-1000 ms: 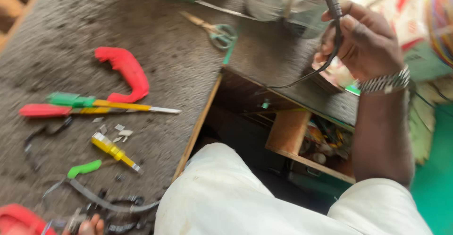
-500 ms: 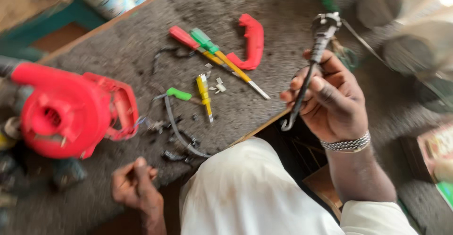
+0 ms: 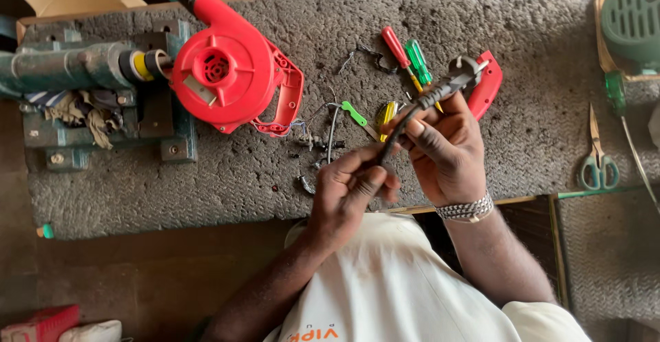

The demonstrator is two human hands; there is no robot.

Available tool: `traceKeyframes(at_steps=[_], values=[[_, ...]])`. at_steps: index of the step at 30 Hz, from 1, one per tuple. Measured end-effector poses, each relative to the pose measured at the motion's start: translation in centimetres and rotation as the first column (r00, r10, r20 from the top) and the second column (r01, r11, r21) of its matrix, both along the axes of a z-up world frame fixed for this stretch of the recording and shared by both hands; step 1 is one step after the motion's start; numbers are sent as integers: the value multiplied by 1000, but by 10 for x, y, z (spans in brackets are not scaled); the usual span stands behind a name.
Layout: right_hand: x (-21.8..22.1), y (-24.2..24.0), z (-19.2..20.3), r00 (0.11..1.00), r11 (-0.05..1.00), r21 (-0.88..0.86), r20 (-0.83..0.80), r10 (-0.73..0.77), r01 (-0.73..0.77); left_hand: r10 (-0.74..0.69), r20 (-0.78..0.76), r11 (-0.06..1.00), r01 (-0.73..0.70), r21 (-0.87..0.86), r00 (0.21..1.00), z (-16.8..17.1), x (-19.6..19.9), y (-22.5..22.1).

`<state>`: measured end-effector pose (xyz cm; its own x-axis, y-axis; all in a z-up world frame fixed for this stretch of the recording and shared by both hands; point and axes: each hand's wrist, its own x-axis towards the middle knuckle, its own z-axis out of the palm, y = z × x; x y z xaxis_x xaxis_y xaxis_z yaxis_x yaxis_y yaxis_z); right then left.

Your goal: The person repairs a red leaf blower by hand, using a yellow screwdriver to adjust internal components and wires. They then use a green screwdriver to tighten screws on the red housing and reassemble the device on a workbench.

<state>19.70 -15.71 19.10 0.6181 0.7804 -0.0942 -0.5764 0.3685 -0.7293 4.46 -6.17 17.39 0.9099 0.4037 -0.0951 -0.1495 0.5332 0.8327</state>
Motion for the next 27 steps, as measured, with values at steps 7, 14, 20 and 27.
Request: traceKeyframes(at_steps=[7,14,20,27], values=[[13,17,-18,990,991,-31,-55,128,-130,53,-97,964,-76,-256,994,-15,-11,7],[28,32,-35,980,974,-112,19,199,-195,-58,-35,902,37,-431,998,-22,-13,16],[36,33,-53,969,969,-58,-82,234,-239,-137,22,860,130,-493,990,-27,-14,20],[40,31,-55,959,967,7,-130,252,-254,-176,-12,862,148,-484,984,-27,-14,26]])
